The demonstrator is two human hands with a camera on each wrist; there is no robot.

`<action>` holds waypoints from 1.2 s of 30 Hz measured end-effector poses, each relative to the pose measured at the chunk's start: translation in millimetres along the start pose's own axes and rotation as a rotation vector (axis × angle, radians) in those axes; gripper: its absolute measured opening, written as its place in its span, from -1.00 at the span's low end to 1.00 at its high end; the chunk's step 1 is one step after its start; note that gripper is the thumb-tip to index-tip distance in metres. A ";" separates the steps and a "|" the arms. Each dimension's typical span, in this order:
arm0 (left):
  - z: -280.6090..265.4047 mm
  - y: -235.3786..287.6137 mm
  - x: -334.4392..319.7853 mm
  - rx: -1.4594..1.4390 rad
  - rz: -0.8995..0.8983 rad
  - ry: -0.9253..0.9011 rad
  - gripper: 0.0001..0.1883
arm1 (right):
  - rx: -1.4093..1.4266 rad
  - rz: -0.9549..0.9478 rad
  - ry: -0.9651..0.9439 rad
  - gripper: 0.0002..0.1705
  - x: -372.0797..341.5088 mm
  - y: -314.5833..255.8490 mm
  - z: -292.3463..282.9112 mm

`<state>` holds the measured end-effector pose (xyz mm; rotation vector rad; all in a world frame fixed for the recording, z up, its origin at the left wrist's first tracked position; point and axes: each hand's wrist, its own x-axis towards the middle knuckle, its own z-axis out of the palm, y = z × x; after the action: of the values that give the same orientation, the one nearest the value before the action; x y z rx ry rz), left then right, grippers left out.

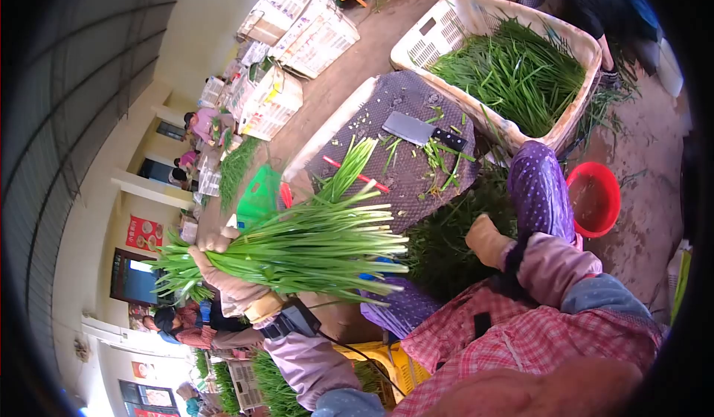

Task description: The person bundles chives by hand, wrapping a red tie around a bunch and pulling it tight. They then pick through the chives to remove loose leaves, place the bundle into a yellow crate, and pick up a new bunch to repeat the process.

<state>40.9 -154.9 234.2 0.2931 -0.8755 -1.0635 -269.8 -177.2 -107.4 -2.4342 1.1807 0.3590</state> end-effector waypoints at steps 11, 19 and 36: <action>4.0 -38.8 13.1 0.387 -0.066 0.231 -0.68 | 0.159 -0.247 0.587 -0.34 -48.9 9.6 -61.2; 45.1 -99.3 65.6 0.487 -0.015 0.503 -0.74 | 0.945 -0.401 0.830 0.01 3.3 -50.2 -141.9; 71.3 -78.1 107.6 1.037 0.063 0.332 -0.71 | 0.475 -0.176 0.487 -0.62 -2.5 55.3 -20.0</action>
<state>-40.6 -271.2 284.8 1.2567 -1.0595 -0.3963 -314.2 -215.6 -102.4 -2.2221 1.0614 -0.5386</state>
